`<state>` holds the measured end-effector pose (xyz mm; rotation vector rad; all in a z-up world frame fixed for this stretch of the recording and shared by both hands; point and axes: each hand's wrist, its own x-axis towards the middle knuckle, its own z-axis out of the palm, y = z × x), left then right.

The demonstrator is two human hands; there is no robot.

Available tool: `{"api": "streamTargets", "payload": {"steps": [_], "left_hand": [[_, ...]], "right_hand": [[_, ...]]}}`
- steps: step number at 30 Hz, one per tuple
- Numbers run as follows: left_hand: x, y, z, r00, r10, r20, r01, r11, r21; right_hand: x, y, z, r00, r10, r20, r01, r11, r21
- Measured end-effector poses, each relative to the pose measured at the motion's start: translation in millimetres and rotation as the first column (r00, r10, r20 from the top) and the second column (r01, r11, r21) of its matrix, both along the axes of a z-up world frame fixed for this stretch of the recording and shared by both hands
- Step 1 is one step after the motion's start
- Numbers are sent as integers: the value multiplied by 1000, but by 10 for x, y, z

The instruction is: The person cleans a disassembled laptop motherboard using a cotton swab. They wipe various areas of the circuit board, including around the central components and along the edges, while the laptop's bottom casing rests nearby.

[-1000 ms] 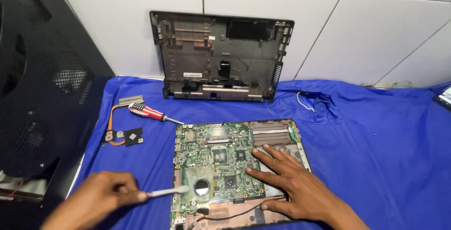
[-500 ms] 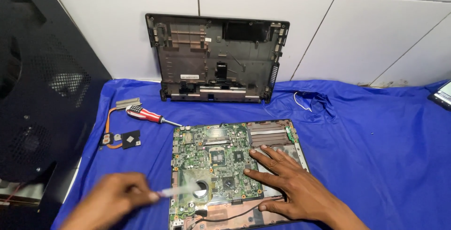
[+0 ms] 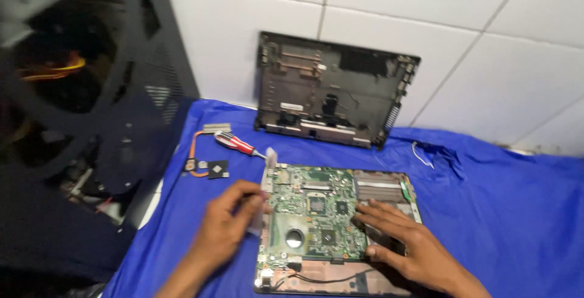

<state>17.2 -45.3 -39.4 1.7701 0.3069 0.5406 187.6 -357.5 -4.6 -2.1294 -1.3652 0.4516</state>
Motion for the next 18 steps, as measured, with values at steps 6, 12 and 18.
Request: {"api": "streamTargets", "payload": {"steps": [6,12,18], "left_hand": [[-69,-467,257,945,-270,184,317,897,-309],[-67,-593,175,919,-340,199,347,938,-4],[68,-315,-142,920,-312,238,185,879,439]], "right_hand": [[-348,288,206,975,-91,201,111,990,-90],[-622,547,269,982,30,-186,-9,994,111],[-201,337,49,999,-31,15,29,992,125]]}}
